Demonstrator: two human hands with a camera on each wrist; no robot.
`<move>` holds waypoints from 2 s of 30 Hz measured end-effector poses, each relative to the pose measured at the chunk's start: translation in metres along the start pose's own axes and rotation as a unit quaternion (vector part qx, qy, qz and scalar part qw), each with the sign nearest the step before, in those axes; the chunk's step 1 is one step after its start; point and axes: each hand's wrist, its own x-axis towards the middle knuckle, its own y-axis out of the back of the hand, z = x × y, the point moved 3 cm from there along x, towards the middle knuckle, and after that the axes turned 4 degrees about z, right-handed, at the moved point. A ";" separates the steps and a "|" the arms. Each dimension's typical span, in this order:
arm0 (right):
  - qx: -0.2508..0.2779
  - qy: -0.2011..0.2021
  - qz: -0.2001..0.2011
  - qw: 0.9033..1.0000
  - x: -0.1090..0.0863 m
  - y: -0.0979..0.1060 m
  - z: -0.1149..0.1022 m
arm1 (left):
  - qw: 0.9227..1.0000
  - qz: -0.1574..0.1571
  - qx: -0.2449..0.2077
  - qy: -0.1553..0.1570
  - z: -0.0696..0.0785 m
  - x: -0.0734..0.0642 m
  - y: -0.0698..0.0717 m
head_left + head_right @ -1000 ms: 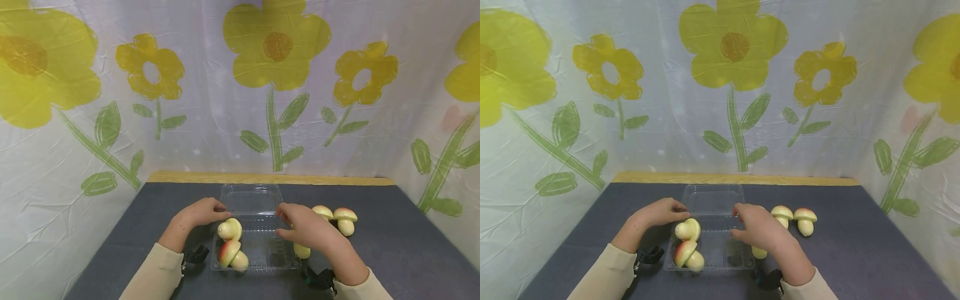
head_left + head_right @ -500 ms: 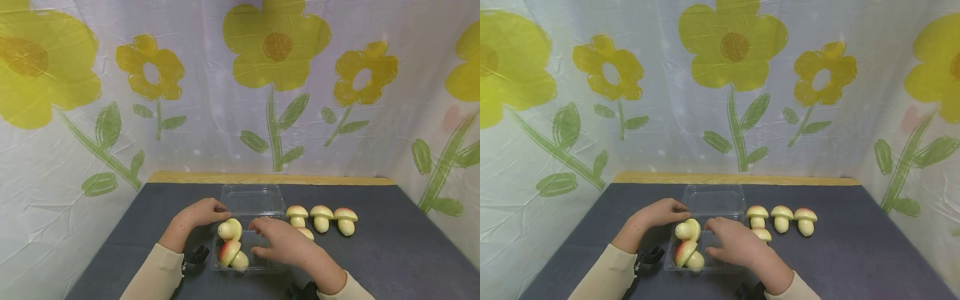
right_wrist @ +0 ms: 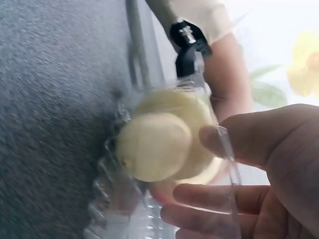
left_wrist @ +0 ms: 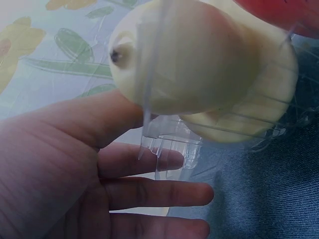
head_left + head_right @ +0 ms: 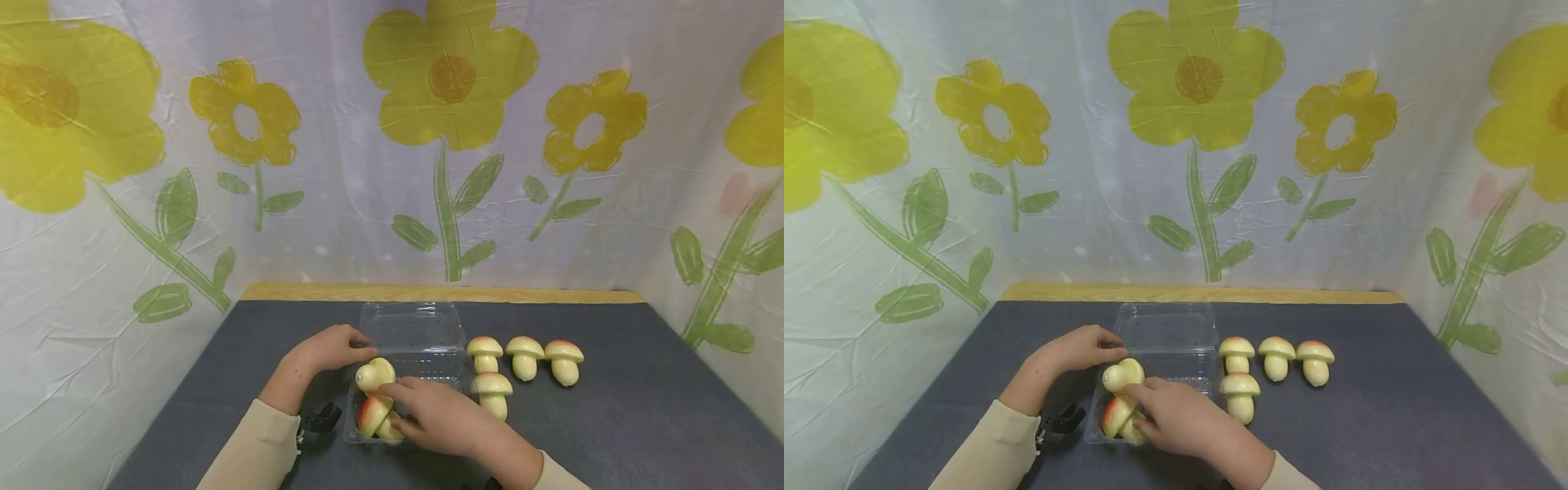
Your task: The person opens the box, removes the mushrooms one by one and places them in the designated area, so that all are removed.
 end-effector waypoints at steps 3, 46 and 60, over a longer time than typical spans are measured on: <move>0.005 0.014 -0.004 1.000 0.002 -0.005 0.000 | 1.000 -0.001 0.000 0.002 0.001 0.000 0.000; 0.245 -0.078 -0.024 0.966 -0.011 0.035 0.022 | 1.000 -0.004 0.012 -0.011 0.003 0.002 0.000; 0.268 -0.123 -0.019 0.955 -0.028 0.062 0.040 | 1.000 -0.003 0.006 -0.012 0.002 0.001 0.000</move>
